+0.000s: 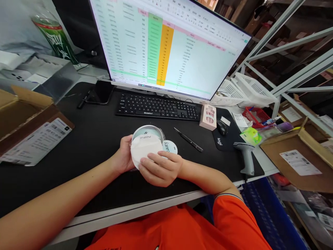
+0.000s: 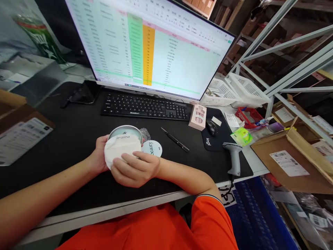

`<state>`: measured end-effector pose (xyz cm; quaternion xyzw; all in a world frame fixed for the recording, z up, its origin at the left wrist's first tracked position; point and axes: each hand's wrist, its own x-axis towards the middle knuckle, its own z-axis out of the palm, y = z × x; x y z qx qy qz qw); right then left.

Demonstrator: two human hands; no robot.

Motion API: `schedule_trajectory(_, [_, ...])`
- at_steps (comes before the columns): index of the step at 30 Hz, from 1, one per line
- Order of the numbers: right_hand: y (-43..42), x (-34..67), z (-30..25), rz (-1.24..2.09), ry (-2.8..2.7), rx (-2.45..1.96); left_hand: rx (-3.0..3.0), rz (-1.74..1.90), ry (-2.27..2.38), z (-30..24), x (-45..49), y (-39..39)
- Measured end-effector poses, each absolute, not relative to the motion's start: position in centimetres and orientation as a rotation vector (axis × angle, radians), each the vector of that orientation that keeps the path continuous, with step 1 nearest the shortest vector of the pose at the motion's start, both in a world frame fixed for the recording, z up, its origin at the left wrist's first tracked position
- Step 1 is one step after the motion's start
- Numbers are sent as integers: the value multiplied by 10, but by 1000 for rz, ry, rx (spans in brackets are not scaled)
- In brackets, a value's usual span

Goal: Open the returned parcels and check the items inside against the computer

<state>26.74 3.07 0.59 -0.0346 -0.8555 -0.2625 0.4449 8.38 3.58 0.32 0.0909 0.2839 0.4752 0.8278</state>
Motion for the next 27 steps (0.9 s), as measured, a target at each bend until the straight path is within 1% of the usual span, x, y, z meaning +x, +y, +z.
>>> schedule_trajectory(5, [41,280,-17,-304,-2308,31,118,1052,694,8,91,39])
schedule_trajectory(8, [43,285,-15,-314,-2318,-54,109,1092,685,7,93,39])
schedule_trajectory(11, [44,285,13,-351,-2158,-383,168,1098,640,5,95,40])
schedule_trajectory(14, [52,280,43,-246,-1981,-753,223,1047,634,2,97,40])
schedule_trajectory(16, [59,276,53,-201,-2027,-872,253,1021,657,0,98,39])
schedule_trajectory(18, [64,274,52,-235,-2164,-917,275,996,670,-3,99,38])
schedule_trajectory(20, [64,274,44,-344,-2289,-910,269,970,681,-5,100,37])
schedule_trajectory(24, [54,272,30,-576,-2366,-738,164,974,734,-5,101,36])
schedule_trajectory(27, [47,269,27,-510,-2478,-729,68,1008,782,0,101,38])
